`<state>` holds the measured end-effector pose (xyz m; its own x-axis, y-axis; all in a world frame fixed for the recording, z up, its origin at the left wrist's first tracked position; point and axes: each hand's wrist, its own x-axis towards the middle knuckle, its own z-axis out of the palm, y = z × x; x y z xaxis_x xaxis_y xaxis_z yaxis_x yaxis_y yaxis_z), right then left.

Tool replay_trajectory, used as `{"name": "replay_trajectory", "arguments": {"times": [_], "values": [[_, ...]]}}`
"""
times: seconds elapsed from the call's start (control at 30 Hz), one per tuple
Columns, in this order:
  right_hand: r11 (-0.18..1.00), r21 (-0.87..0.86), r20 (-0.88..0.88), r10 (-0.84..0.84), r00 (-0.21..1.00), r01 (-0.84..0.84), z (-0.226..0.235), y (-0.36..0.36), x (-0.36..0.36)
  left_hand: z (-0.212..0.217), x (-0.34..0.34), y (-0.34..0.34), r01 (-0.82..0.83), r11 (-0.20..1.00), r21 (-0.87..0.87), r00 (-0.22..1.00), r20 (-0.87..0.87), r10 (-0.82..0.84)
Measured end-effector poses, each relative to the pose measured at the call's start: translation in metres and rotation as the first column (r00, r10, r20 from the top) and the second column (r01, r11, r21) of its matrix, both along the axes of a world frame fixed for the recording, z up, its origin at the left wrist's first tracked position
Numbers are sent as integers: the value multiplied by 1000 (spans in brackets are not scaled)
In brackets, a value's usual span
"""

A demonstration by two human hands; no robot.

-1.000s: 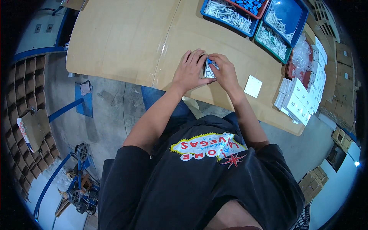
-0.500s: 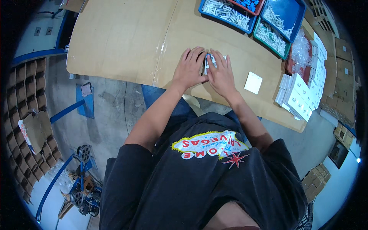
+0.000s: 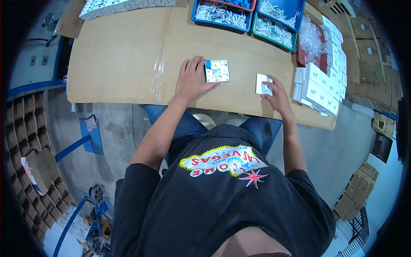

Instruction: The person assembles small electronic components into white rectangular boxes. They place a blue plastic piece and a small bag of white connectors into the box, then close the lid and stack the finished unit. The process is repeated with multiple units on a workbench.

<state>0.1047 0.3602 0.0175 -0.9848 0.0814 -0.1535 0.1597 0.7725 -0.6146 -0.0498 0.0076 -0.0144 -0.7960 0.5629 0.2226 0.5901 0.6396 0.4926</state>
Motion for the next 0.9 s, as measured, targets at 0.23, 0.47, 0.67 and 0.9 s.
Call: {"name": "replay_trajectory", "arguments": {"times": [0.23, 0.47, 0.67, 0.9], "values": [[951, -225, -348, -283, 894, 213, -34, -10, 4, 0, 7, 3, -89, 922, 377, 922, 382, -67], [154, -881, 3, -943, 332, 447, -79, -25, -10, 51, 65, 2, -662, 327, 674, 338, 658, -673], [182, -823, 304, -658, 689, 538, -22, -56, -26, 90, 71, 0, -828, 215, 518, 74, 481, -873], [-26, -893, 449, -108, 887, 449, 18, -91, -13, 89, 69, 2, -820, 251, 515, 20, 465, -885]]}}
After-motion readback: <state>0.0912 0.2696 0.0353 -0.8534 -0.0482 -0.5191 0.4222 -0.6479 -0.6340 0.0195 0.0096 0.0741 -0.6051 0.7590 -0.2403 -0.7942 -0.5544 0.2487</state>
